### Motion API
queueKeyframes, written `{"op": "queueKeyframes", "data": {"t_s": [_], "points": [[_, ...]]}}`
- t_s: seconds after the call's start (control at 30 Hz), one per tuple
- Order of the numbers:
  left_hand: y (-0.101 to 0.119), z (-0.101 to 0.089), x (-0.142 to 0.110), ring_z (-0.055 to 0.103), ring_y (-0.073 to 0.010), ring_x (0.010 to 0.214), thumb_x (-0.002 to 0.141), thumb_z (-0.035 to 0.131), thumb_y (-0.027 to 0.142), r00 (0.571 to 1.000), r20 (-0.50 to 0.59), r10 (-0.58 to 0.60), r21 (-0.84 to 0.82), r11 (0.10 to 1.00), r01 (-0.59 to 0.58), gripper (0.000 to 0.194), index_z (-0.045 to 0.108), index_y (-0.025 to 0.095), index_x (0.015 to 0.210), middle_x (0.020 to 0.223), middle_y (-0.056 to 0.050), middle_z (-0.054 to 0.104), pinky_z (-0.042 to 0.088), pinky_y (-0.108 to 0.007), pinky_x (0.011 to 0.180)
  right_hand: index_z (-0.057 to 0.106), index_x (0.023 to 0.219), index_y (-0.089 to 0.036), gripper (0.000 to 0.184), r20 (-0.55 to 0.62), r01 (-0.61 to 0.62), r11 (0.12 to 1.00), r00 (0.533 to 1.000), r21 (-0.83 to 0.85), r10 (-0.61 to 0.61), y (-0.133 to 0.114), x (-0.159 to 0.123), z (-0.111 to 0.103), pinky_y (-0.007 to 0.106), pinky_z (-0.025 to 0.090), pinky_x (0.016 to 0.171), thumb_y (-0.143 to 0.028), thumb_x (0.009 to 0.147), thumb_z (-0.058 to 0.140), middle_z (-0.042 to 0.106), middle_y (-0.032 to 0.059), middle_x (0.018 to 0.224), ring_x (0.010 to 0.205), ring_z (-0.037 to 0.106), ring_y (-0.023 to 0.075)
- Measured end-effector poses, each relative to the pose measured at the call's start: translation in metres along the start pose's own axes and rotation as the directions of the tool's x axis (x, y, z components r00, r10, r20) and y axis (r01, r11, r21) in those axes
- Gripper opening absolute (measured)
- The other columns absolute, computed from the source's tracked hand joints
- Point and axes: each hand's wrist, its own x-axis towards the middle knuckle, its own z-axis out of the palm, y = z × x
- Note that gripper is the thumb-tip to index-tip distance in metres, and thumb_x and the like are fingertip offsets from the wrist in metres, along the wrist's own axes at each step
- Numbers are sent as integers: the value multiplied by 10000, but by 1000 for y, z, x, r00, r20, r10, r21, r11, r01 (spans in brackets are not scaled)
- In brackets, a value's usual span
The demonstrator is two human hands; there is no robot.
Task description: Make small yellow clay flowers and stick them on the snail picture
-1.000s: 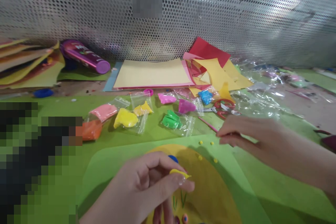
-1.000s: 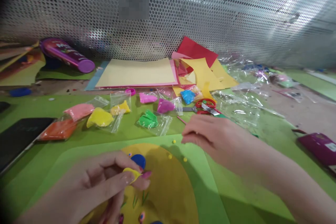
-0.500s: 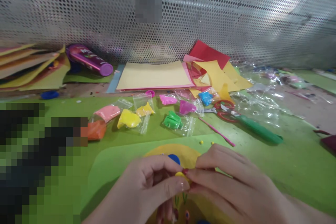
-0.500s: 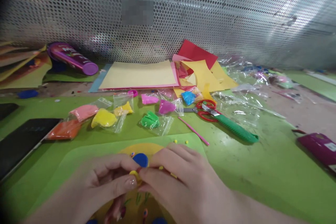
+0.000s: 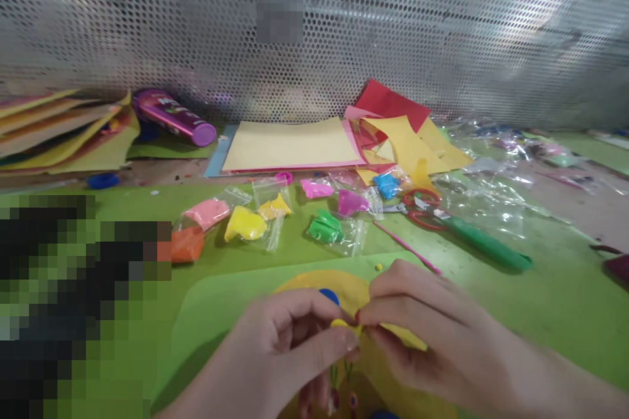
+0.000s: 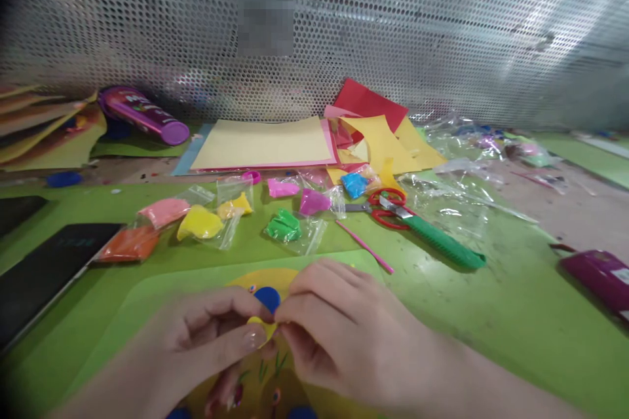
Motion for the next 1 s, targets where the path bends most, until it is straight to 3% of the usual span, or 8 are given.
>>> {"op": "queueKeyframes", "data": {"t_s": [0.17,0.33,0.67,0.87,1.0], "points": [[1,-2,-1,470,-43,381,714,647,413,999,33,-3,6,1000,2,247,587,177,754,476,67,519,368,-124,386,572,863,-163,142,33,-6,1000,999,-15,7,1,-2,0,202,457,657,-151,905,438,557,23,817,714,519,103],[2,-2,0,483,-41,390,720,651,388,999,52,-13,-8,1000,14,210,593,187,741,498,72,523,378,-126,399,558,804,-165,236,82,-34,999,996,15,33,-1,-2,-4,204,468,629,-288,944,414,558,25,788,707,529,103],[-1,-4,2,489,-40,401,724,634,441,998,58,5,-2,1000,-5,263,599,185,772,515,70,530,375,-121,400,580,922,-171,188,98,-36,999,995,0,36,-6,2,-6,200,469,673,-174,937,392,585,28,861,735,541,102],[-2,-3,1,490,-41,399,718,650,406,998,59,-2,-19,1000,3,238,600,175,748,534,64,539,379,-130,402,561,847,-165,117,63,-1,1000,998,11,1,-3,-3,-1,212,435,618,-143,892,455,561,17,806,678,496,105],[-1,-3,0,490,-42,406,723,643,413,997,76,2,-12,1000,-1,248,594,172,753,521,65,528,371,-127,405,564,928,-157,193,32,-2,1000,999,16,2,-3,-3,2,199,439,649,-44,835,439,557,19,847,706,504,97]]}}
